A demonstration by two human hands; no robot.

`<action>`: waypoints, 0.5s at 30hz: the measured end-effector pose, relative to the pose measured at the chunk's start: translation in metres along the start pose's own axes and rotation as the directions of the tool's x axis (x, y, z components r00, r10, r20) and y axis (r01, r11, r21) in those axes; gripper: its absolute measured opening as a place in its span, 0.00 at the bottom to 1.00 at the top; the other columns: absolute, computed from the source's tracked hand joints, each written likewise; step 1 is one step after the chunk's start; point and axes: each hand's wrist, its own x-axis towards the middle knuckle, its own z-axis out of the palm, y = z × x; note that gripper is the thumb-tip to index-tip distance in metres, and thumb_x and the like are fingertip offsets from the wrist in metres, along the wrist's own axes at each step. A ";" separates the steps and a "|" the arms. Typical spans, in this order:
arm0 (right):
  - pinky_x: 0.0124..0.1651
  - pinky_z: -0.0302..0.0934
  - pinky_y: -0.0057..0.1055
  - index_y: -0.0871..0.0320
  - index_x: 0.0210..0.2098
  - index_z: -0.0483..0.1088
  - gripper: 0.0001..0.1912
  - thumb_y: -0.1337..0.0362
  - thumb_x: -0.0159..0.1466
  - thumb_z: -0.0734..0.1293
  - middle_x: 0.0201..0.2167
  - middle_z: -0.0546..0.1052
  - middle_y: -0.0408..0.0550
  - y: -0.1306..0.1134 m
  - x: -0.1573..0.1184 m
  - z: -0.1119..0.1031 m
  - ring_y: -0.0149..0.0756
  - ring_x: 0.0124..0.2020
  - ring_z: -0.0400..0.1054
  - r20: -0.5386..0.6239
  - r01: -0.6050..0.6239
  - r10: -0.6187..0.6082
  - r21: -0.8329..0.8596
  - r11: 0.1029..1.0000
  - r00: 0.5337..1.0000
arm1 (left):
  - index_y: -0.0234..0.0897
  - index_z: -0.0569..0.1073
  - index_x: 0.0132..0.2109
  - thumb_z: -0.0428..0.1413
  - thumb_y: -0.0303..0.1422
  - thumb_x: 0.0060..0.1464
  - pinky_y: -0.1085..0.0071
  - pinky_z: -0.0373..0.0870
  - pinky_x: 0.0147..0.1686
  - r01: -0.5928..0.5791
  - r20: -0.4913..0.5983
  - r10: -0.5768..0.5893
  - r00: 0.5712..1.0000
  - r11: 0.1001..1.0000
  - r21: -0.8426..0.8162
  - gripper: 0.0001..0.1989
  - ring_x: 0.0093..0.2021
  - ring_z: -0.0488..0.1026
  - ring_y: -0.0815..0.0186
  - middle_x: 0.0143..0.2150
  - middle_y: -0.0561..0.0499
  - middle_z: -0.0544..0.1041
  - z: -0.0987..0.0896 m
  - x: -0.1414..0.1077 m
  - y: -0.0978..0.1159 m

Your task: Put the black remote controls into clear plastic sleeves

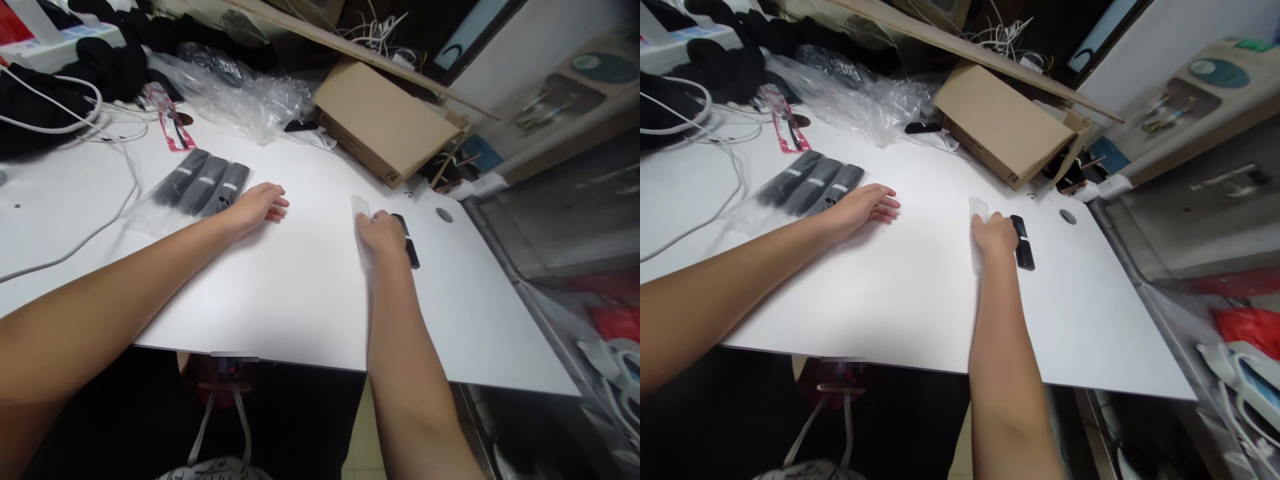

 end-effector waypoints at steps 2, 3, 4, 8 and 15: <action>0.57 0.64 0.50 0.63 0.54 0.72 0.25 0.48 0.70 0.63 0.52 0.76 0.66 -0.025 -0.016 0.004 0.59 0.54 0.71 0.066 0.120 -0.123 0.044 0.992 0.990 | 0.36 0.72 0.44 0.56 0.37 0.63 0.62 0.76 0.42 0.000 -0.002 0.000 1.000 1.000 -0.011 0.08 0.39 0.78 0.60 0.46 0.38 0.78 0.000 0.001 -0.001; 0.57 0.64 0.50 0.61 0.54 0.72 0.24 0.49 0.69 0.64 0.50 0.76 0.64 -0.038 -0.026 0.006 0.58 0.52 0.71 0.083 0.166 -0.172 0.080 0.983 0.981 | 0.37 0.72 0.43 0.56 0.37 0.63 0.62 0.76 0.41 -0.007 -0.005 0.007 1.000 1.000 -0.006 0.08 0.40 0.77 0.59 0.46 0.39 0.78 0.000 0.002 -0.002; 0.56 0.65 0.51 0.60 0.54 0.72 0.23 0.50 0.68 0.65 0.50 0.76 0.63 -0.052 -0.037 0.009 0.57 0.51 0.72 0.093 0.237 -0.248 0.113 0.965 0.964 | 0.37 0.72 0.43 0.55 0.37 0.63 0.62 0.76 0.41 -0.030 -0.012 0.030 0.999 0.999 0.024 0.08 0.40 0.77 0.59 0.47 0.39 0.78 0.000 0.002 -0.004; 0.55 0.64 0.51 0.58 0.54 0.71 0.22 0.50 0.68 0.66 0.53 0.73 0.63 -0.094 -0.069 0.014 0.58 0.52 0.70 0.068 0.422 -0.447 0.230 0.877 0.892 | 0.39 0.74 0.49 0.55 0.39 0.64 0.61 0.72 0.49 -0.275 0.049 0.286 0.957 0.840 0.467 0.11 0.46 0.75 0.58 0.49 0.43 0.77 -0.004 -0.002 -0.009; 0.63 0.55 0.59 0.58 0.58 0.69 0.21 0.54 0.69 0.66 0.60 0.70 0.64 -0.024 -0.022 -0.012 0.63 0.64 0.60 -0.205 0.015 0.024 0.188 0.982 0.978 | 0.40 0.72 0.58 0.54 0.42 0.65 0.59 0.65 0.60 -0.412 0.271 0.330 0.904 0.507 0.757 0.19 0.55 0.72 0.53 0.59 0.40 0.73 -0.010 -0.008 -0.014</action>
